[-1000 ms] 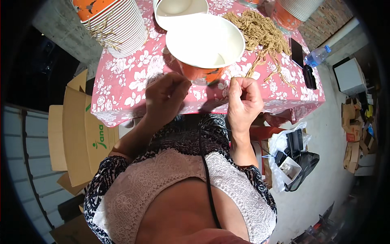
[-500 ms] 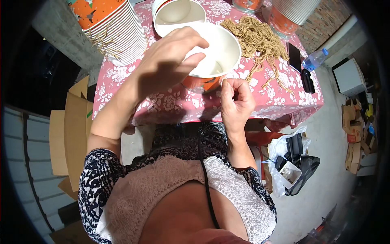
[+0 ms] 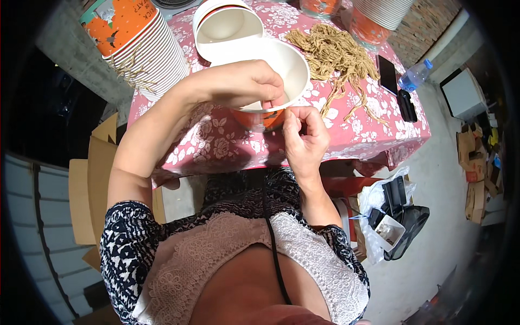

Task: Tie thin cords through pre-punched holes in paper buckets to create handles.

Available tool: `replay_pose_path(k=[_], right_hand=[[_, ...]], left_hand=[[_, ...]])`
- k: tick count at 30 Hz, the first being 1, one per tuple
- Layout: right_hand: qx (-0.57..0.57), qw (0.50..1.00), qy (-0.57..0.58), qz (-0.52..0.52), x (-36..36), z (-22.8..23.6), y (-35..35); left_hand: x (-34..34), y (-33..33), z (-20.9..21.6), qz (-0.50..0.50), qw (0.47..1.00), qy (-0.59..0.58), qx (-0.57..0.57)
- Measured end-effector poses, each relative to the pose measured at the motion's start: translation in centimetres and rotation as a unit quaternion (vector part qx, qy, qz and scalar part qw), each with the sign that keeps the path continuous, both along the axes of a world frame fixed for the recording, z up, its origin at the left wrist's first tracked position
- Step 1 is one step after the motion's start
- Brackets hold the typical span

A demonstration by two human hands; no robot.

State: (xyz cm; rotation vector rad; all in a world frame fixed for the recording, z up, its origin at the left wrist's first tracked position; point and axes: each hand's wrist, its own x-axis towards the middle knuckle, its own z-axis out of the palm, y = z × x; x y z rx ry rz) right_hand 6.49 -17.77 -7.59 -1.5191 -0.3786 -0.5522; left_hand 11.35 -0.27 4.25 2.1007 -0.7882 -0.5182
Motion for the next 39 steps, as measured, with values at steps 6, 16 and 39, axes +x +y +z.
replay_pose_path(k=[6, 16, 39], right_hand=[[-0.018, 1.0, 0.004, -0.007, -0.1, 0.3, 0.1], [-0.018, 1.0, -0.016, 0.003, -0.3, 0.7, 0.1], [-0.037, 0.997, -0.058, -0.02, -0.8, 1.3, 0.6]], left_hand=[[-0.2, -0.4, 0.5, 0.037, 0.996, 0.05, 0.061], [-0.6, -0.2, 0.7, -0.002, 0.995, 0.051, 0.089], [-0.2, 0.2, 0.1, -0.043, 0.992, 0.047, 0.108]])
